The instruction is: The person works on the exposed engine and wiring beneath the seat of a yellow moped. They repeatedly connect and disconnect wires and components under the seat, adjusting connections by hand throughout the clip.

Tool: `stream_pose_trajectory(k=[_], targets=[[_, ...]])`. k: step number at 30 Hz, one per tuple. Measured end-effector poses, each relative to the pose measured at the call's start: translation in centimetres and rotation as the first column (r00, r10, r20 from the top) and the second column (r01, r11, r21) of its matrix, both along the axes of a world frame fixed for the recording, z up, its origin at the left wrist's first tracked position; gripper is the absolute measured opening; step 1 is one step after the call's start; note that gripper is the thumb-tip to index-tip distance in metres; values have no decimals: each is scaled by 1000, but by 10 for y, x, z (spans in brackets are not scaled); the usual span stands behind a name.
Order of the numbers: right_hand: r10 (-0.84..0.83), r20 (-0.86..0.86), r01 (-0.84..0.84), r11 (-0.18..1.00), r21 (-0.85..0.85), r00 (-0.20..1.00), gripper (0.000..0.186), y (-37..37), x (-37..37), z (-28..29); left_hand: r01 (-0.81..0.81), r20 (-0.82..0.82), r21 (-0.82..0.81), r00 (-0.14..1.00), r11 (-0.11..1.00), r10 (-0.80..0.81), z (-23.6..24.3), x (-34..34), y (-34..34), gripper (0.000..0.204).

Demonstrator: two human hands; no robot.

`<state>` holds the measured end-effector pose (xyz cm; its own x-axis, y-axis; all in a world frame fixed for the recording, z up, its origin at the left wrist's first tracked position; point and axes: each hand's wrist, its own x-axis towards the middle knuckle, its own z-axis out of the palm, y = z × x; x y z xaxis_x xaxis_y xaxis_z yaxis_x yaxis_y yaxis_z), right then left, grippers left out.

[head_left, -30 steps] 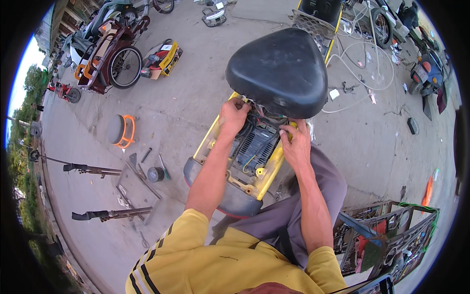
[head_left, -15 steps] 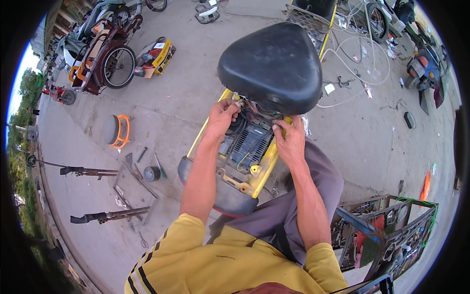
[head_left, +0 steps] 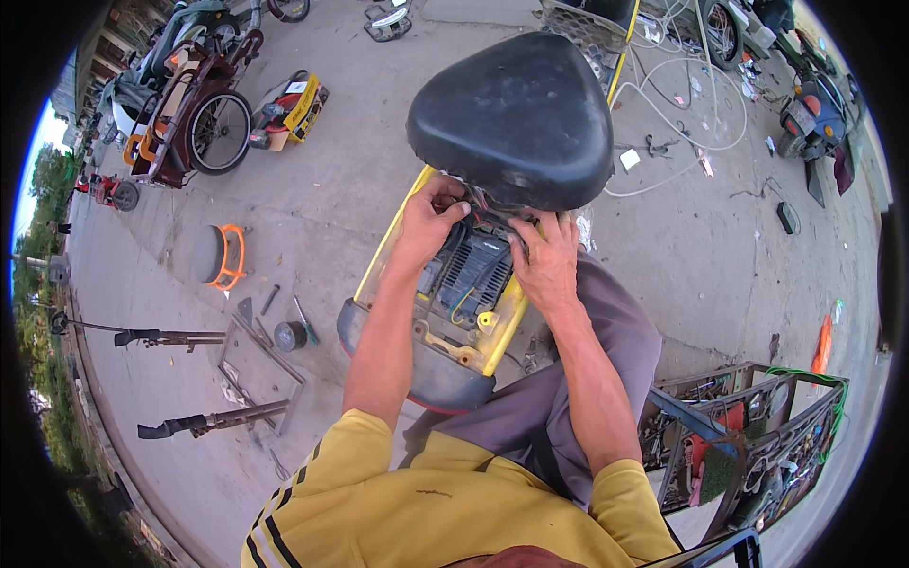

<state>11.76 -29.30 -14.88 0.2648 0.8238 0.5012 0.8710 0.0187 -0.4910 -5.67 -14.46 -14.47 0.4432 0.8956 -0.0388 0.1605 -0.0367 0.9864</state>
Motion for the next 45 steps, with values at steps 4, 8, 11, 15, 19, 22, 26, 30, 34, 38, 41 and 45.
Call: stream_pose_trajectory(k=[4, 8, 11, 15, 19, 22, 26, 30, 34, 38, 41, 45], targets=[[24, -56, -27, 999, -43, 998, 27, 2, -2, -7, -11, -53, 20, 998, 1000, 12, -16, -1, 5, 25], [56, -84, -61, 997, -49, 995, 26, 1, -4, 2, -50, 99, -84, 993, 995, 59, -8, 5, 2, 24], [62, -27, -63, 998, -30, 998, 23, 1, -7, 2, -69, 181, -148, 979, 987, 95, -1, 10, -3, 22], [-27, -33, 26, 999, -21, 999, 16, 12, -6, -18, -94, 220, -163, 967, 982, 129, -3, 13, -1, 21], [-77, -105, 75, 997, -30, 991, 16, 15, -4, -21, -101, 248, -168, 959, 981, 141, -1, 14, -2, 18], [-51, -91, 49, 999, -14, 995, 17, 11, -8, -6, -48, 286, -217, 952, 975, 110, -3, 14, -1, 21], [-39, -27, 38, 999, -19, 999, 18, 11, -8, -9, -32, 306, -239, 946, 970, 106, 3, 19, -6, 20], [-54, -47, 53, 998, -33, 997, 18, 16, -9, -19, -68, 254, -144, 962, 987, 104, -12, 16, 2, 17], [-66, -52, 66, 998, -19, 996, 16, 19, -9, -20, -126, 123, -47, 984, 991, 131, -21, 13, 8, 14], [-84, -112, 73, 993, -96, 990, 16, 20, -8, -21, -137, -10, -15, 991, 991, 136, -14, 11, 8, 20], [-90, -59, 87, 995, -54, 994, 16, 20, -9, -17, -114, -56, -3, 992, 993, 114, -7, 8, 4, 26], [-82, -25, 81, 996, -35, 996, 15, 20, -8, -18, -8, -38, 5, 999, 1000, 8, -9, -1, 4, 35]])
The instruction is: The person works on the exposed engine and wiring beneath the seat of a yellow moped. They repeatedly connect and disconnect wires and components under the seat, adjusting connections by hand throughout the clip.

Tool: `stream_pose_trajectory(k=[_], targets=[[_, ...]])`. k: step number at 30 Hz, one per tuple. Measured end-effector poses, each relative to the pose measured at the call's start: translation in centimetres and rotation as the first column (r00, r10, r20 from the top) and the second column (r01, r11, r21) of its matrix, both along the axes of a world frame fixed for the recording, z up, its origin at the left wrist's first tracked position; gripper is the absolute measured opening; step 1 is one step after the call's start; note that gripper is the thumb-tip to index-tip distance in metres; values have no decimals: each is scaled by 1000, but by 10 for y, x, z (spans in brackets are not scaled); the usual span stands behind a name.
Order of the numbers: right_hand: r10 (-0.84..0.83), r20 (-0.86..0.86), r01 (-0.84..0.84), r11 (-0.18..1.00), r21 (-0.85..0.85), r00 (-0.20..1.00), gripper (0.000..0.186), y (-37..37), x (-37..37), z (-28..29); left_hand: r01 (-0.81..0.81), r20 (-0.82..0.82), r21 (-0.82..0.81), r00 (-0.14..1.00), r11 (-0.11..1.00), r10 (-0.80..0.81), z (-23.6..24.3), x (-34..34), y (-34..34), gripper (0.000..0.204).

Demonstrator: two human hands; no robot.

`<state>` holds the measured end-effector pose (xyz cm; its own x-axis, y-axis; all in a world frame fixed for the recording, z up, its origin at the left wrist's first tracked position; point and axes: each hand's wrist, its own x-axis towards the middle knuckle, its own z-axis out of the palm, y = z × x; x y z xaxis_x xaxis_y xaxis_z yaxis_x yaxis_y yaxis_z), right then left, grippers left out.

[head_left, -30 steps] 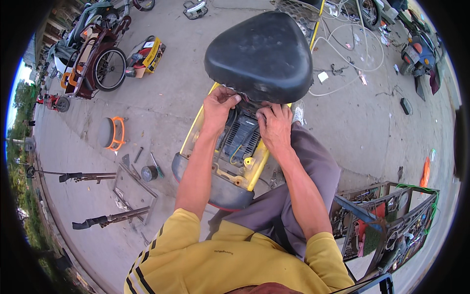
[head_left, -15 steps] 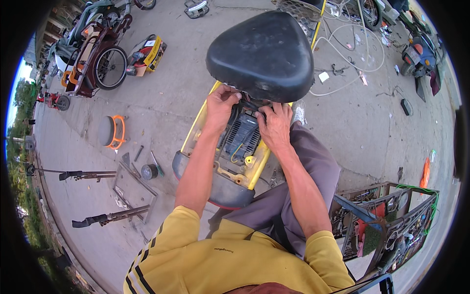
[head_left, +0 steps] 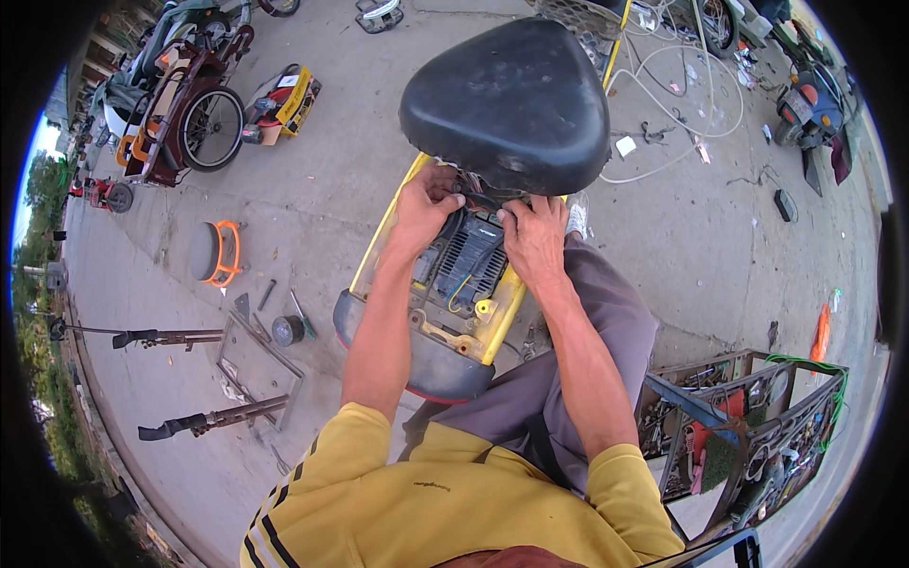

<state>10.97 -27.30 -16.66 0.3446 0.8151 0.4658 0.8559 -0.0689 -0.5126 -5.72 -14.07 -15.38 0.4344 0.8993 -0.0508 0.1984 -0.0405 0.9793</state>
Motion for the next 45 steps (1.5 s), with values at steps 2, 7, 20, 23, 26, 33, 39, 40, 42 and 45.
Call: stream_pose_trajectory(k=[2, 7, 20, 23, 26, 33, 39, 40, 42, 45], targets=[[9, 25, -9, 1000, 9, 1000, 15, 0, 2, 0, 13, -26, 11, 1000, 1000, -13, -3, -1, 1, 36], [20, 7, -20, 1000, 3, 1000, 15, -2, 3, 2, -54, 7, 10, 999, 998, 54, -6, 9, 0, 33], [0, -11, 0, 1000, -1, 1000, 15, -2, 4, 4, -106, 10, 9, 994, 994, 106, -14, 19, 7, 21], [3, -32, -5, 999, -39, 999, 14, -2, 4, 2, -105, 3, 12, 994, 994, 105, -16, 20, 9, 21], [14, -29, -15, 1000, -25, 999, 14, -2, 5, -1, -107, -13, 20, 994, 994, 107, -17, 20, 10, 22], [32, -61, -35, 998, -57, 998, 13, -4, 9, 0, -111, -44, 14, 993, 994, 112, -14, 21, 11, 22], [40, -112, -44, 999, -31, 993, 14, -6, 14, 4, -86, -57, -75, 995, 993, 82, 4, 15, 8, 20], [42, -122, -47, 998, -33, 992, 15, -7, 15, 6, -80, -54, -96, 996, 992, 75, 7, 14, 8, 21], [47, -137, -52, 998, -35, 989, 15, -9, 15, 7, -79, -70, -130, 995, 988, 71, 7, 11, 10, 21], [44, -150, -51, 998, -40, 988, 16, -9, 16, 7, -79, -81, -141, 994, 987, 68, 5, 8, 12, 22]])
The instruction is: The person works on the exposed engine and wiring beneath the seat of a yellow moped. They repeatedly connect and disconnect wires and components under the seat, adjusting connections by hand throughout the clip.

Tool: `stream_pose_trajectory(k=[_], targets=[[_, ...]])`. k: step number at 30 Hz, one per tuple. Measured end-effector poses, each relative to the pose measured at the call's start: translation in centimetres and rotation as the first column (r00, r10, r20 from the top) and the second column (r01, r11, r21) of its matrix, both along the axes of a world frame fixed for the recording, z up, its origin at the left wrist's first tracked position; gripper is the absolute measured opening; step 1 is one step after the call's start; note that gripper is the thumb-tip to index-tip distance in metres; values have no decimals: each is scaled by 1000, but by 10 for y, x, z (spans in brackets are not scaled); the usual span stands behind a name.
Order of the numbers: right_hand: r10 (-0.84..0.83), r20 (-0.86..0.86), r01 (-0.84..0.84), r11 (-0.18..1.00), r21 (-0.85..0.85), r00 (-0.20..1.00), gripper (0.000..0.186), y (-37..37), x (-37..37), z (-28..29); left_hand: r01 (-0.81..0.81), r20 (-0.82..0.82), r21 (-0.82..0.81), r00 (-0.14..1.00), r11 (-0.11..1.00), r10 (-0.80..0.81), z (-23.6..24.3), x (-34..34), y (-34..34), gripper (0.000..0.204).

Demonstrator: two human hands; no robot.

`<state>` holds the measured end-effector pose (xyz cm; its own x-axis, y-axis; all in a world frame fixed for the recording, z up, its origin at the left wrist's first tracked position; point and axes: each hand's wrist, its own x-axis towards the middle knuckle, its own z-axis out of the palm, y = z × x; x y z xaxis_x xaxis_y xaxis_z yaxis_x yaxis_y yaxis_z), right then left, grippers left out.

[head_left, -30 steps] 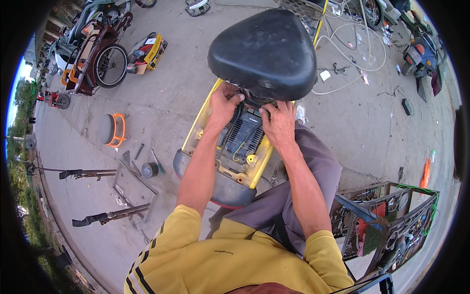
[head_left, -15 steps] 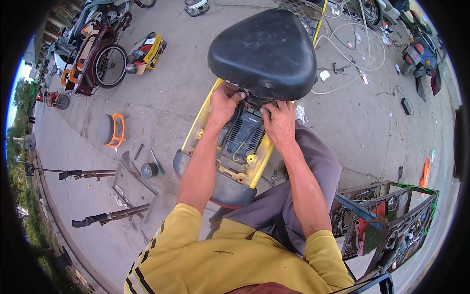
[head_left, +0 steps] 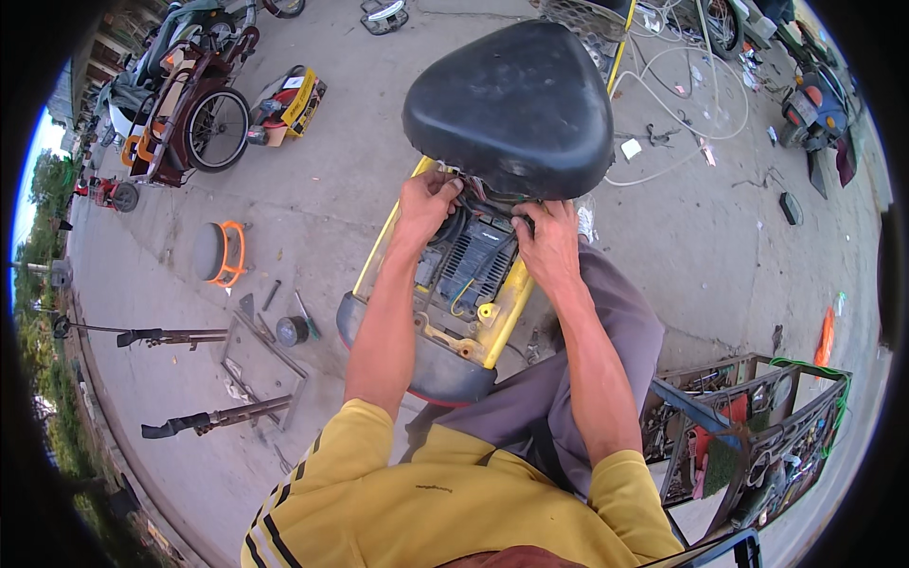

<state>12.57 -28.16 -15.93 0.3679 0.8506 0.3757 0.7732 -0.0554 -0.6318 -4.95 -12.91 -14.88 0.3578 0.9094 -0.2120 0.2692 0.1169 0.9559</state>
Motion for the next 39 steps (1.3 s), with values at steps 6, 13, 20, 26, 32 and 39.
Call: stream_pose_trajectory(k=[6, 13, 20, 26, 32, 39], targets=[[-2, 5, 2, 1000, 26, 1000, 21, 0, -2, 6, -14, 24, 11, 1000, 1000, 14, 6, 5, -5, 18], [-83, 74, 83, 996, 14, 994, 20, 6, -8, -3, 0, 256, -33, 967, 999, 8, -2, 11, -9, 11], [-82, 36, 82, 997, -9, 996, 15, 4, -5, -2, 22, 256, -39, 967, 999, -11, -4, 3, -4, 12], [-69, 36, 69, 998, 2, 997, 14, 2, -5, 4, 66, 289, -46, 956, 997, -50, -2, -1, -2, 18], [-26, -90, 27, 1000, 10, 996, 15, 0, 7, 3, 50, 157, 93, 986, 994, -64, 0, -1, -2, 19], [-58, -53, 55, 997, -50, 997, 15, -4, 8, 8, -30, -32, 286, 999, 958, 41, -14, 3, 0, 21]])
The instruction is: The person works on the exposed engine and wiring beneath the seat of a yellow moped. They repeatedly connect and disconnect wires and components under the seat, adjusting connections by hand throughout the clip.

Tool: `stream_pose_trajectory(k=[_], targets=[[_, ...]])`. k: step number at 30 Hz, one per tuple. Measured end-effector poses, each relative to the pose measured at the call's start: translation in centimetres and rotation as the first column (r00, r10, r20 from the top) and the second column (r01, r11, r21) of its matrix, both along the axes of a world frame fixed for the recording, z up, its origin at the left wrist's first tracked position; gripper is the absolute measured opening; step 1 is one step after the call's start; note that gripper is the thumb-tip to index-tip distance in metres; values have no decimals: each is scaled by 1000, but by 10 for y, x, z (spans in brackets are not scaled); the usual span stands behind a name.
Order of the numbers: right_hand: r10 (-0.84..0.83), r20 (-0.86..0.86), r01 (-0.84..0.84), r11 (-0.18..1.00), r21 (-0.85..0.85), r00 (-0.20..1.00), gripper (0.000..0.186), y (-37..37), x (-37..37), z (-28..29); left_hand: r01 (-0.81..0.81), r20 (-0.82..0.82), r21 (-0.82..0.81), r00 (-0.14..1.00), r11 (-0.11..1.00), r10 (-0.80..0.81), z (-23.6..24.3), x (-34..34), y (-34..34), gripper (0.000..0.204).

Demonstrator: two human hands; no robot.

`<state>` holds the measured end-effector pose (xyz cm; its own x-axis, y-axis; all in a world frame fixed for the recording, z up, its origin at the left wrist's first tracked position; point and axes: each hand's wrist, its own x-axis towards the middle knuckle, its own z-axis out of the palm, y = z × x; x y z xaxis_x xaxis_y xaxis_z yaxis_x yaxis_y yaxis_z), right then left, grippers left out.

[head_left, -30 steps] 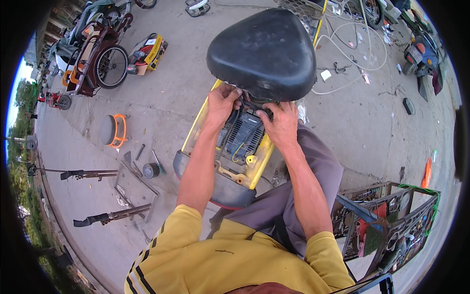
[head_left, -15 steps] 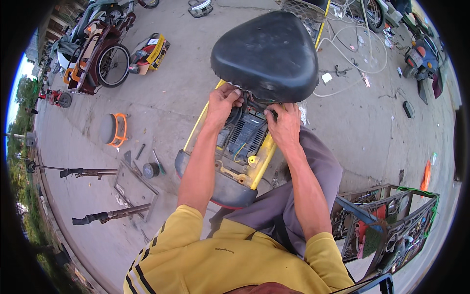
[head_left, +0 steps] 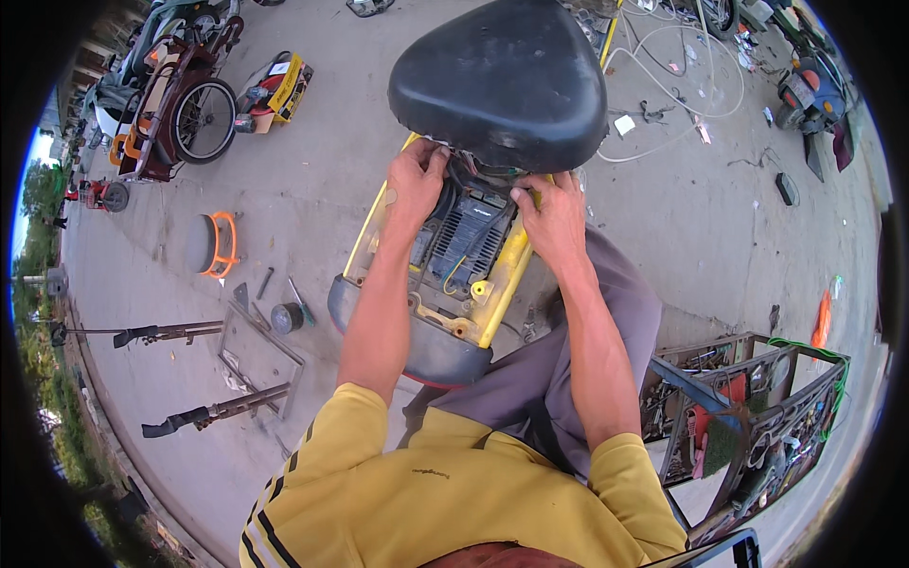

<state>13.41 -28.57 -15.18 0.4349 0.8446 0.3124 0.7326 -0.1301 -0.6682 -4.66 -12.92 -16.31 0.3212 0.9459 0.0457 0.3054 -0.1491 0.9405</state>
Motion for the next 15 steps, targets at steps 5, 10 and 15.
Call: stream_pose_trajectory(k=[5, 10, 15], targets=[[35, -20, -36, 999, -37, 999, 16, -6, 7, 8, -28, -61, -24, 998, 999, 26, 16, 3, -6, 23], [-1, -104, -5, 998, -55, 995, 15, -7, 12, 6, -39, -4, -51, 999, 998, 39, 18, 4, -8, 20], [40, -185, -51, 997, -53, 982, 21, -8, 19, -1, 12, -42, 8, 999, 1000, -11, -1, 0, 3, 21]])
